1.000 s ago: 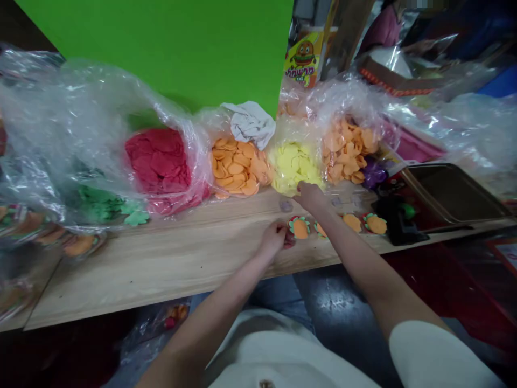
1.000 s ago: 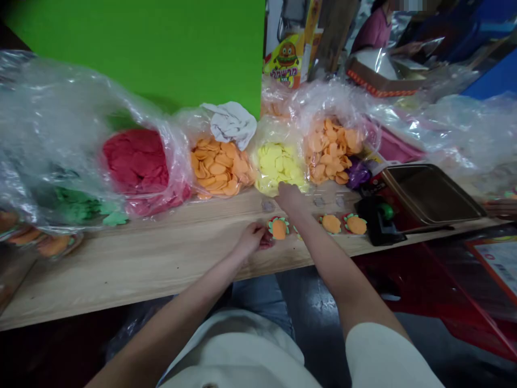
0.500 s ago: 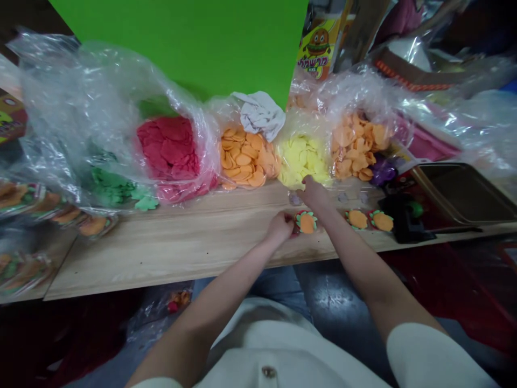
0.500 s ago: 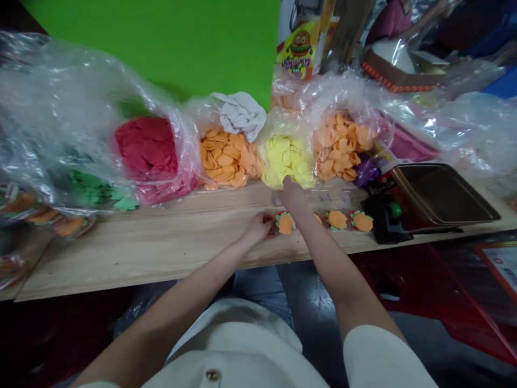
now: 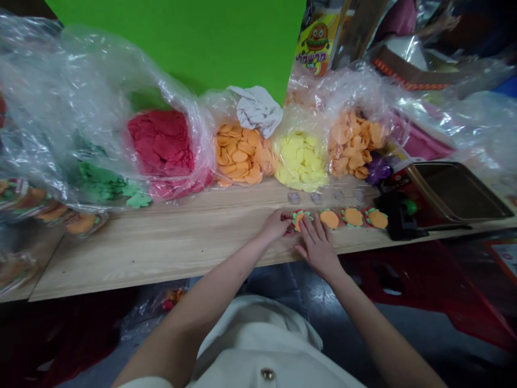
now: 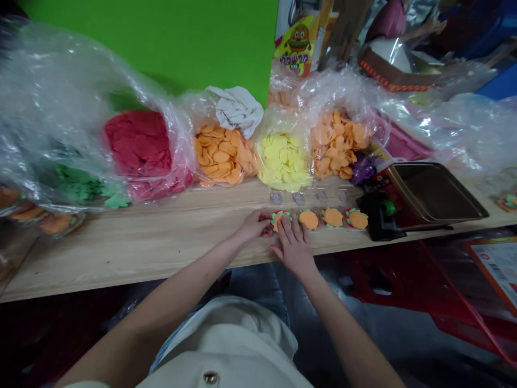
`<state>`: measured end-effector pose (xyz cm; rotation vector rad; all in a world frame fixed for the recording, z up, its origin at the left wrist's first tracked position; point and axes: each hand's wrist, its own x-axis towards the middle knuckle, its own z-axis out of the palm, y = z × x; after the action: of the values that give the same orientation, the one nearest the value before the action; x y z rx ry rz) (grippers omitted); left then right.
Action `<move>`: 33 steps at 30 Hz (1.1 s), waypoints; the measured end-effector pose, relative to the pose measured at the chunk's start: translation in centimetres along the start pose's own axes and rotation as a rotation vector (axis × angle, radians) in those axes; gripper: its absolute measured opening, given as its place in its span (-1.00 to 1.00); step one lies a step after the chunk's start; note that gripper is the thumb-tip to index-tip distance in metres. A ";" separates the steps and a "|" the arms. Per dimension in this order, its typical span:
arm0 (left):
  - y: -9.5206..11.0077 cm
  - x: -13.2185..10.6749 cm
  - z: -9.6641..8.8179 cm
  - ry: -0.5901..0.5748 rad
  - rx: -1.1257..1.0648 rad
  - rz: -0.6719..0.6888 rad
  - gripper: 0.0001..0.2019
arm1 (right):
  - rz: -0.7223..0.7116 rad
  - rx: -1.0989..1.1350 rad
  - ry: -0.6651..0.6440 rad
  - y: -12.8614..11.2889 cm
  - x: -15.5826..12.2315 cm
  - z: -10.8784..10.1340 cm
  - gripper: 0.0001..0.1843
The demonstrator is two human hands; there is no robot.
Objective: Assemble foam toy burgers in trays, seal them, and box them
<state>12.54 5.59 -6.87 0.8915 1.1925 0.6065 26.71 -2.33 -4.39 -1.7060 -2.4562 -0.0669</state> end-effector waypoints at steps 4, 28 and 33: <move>0.8 -0.6 -2.1 -0.041 0.039 0.006 -0.86 | -0.018 0.014 -0.010 -1.3 0.9 1.2 -0.31; 0.4 -9.6 -9.0 0.132 0.923 0.722 -0.58 | 0.472 0.851 -0.301 -2.4 13.5 4.0 -0.79; -0.2 -9.1 -9.4 -0.088 1.136 0.834 -0.61 | 0.468 0.848 -0.257 -2.3 13.2 3.9 -0.79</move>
<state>0.92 0.67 -3.31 2.4173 1.0057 0.4869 19.65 9.56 -6.18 -1.8290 -1.7008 1.1188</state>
